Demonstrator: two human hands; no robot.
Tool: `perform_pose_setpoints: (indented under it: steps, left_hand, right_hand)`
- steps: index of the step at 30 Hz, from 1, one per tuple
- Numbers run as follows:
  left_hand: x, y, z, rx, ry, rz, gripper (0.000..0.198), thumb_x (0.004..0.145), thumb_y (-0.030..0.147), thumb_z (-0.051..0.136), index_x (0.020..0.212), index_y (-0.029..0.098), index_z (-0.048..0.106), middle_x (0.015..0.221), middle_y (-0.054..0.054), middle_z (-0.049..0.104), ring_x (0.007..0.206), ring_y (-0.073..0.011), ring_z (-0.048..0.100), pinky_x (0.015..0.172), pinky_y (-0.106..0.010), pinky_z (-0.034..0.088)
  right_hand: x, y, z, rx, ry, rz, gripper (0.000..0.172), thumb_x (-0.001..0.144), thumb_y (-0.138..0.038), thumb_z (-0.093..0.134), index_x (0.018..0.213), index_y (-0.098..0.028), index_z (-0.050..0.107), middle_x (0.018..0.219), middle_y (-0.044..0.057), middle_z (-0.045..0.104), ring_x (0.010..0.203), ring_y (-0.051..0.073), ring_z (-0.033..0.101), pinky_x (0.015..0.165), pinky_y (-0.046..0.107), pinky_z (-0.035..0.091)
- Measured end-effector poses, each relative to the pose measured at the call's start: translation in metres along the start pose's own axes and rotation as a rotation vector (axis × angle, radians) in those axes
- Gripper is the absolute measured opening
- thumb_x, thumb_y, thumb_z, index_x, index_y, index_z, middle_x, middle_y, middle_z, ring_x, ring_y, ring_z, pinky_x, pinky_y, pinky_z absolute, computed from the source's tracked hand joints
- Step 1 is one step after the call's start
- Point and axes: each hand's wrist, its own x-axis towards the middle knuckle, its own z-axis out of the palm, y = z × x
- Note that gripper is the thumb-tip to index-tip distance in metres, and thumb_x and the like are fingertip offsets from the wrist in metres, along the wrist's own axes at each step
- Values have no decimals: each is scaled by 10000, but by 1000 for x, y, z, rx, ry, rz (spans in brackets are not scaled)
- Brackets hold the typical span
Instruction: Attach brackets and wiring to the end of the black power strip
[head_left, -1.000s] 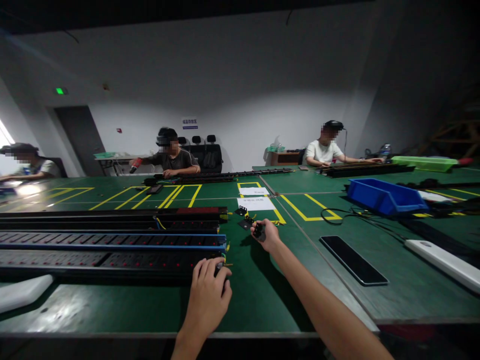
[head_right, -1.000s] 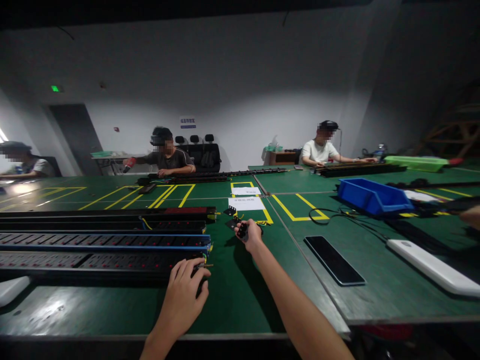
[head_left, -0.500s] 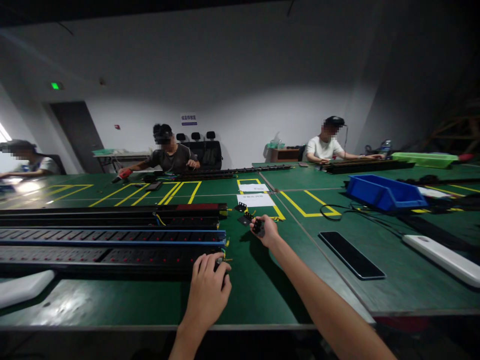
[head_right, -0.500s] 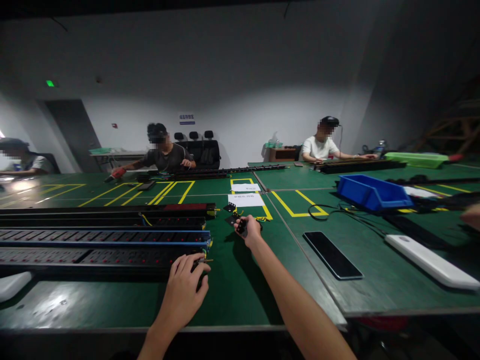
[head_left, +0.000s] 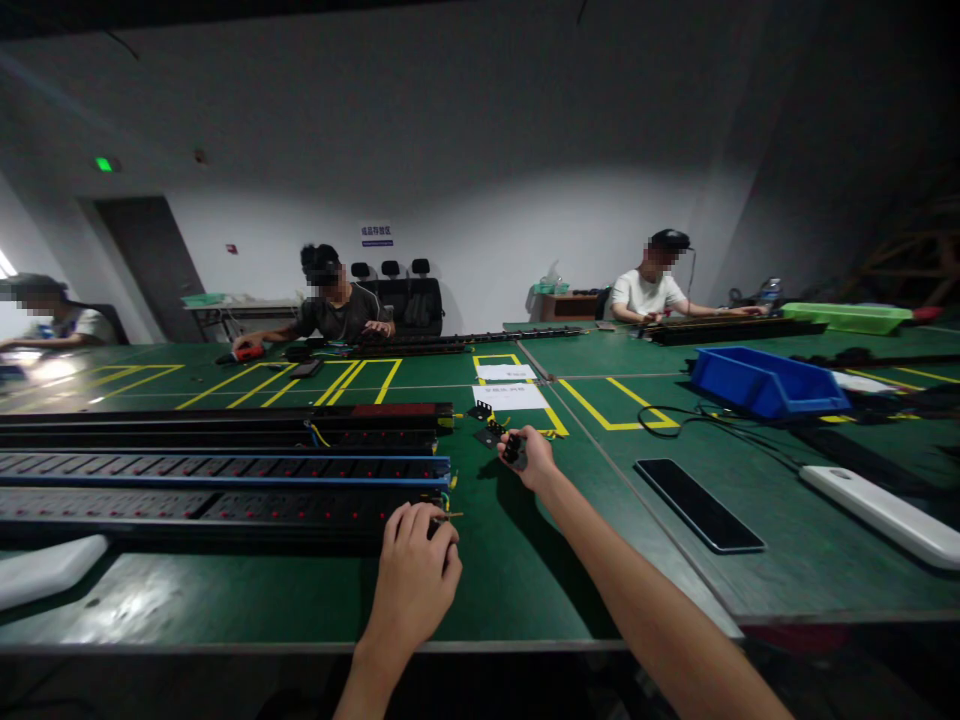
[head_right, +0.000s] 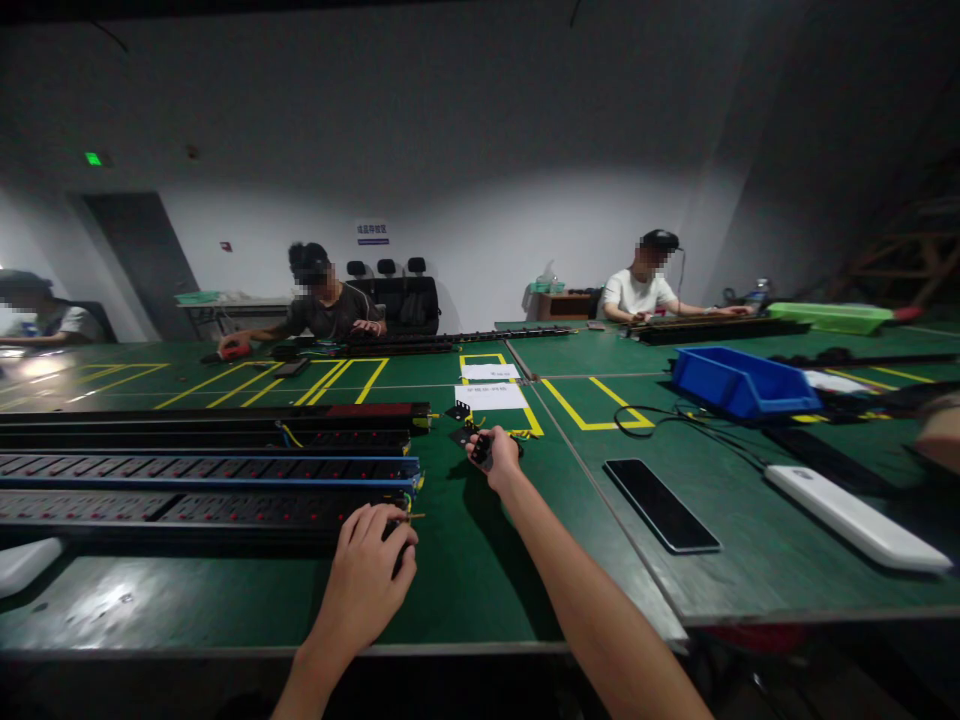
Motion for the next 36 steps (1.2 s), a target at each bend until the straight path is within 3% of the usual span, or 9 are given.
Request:
perform_pose_setpoints:
  steps: [3,18,26,31,36]
  left_hand:
    - [0,0,0,-5,1,5,158,843,130,548,851,238,663,1073,-41,643,1114,-247,568,1113,-551,368]
    - [-1,-2,2,-23,23,4,151,830,126,556,837,237,658,1062,-40,647,1100,-246,576,1109,-550,373]
    - [0,1,-1,-19,32,11,158,822,109,552,826,231,653,1043,-42,646,1075,-242,582,1098,-545,391]
    - [1,1,-2,-8,38,17,159,825,108,553,825,231,656,1040,-42,646,1071,-243,583,1099,-543,390]
    - [1,0,-1,2,27,13,155,820,114,562,822,236,658,1041,-40,647,1067,-242,582,1093,-534,394]
  right_hand:
    - [0,0,0,34,44,72,124,887,-137,441,806,-174,526,574,6,619,443,133,600,457,244,508]
    - [0,0,2,78,27,83,99,855,-119,456,811,-173,526,576,11,613,445,132,582,435,227,496]
    - [-6,-7,5,189,-124,123,104,845,-151,462,758,-196,495,600,30,594,528,139,592,501,231,539]
    - [-3,-3,5,53,-74,112,89,821,-102,531,790,-165,584,627,23,612,529,121,584,504,207,528]
    - [0,2,2,-209,-216,-72,169,736,-64,639,868,-148,700,694,0,673,549,117,595,508,211,490]
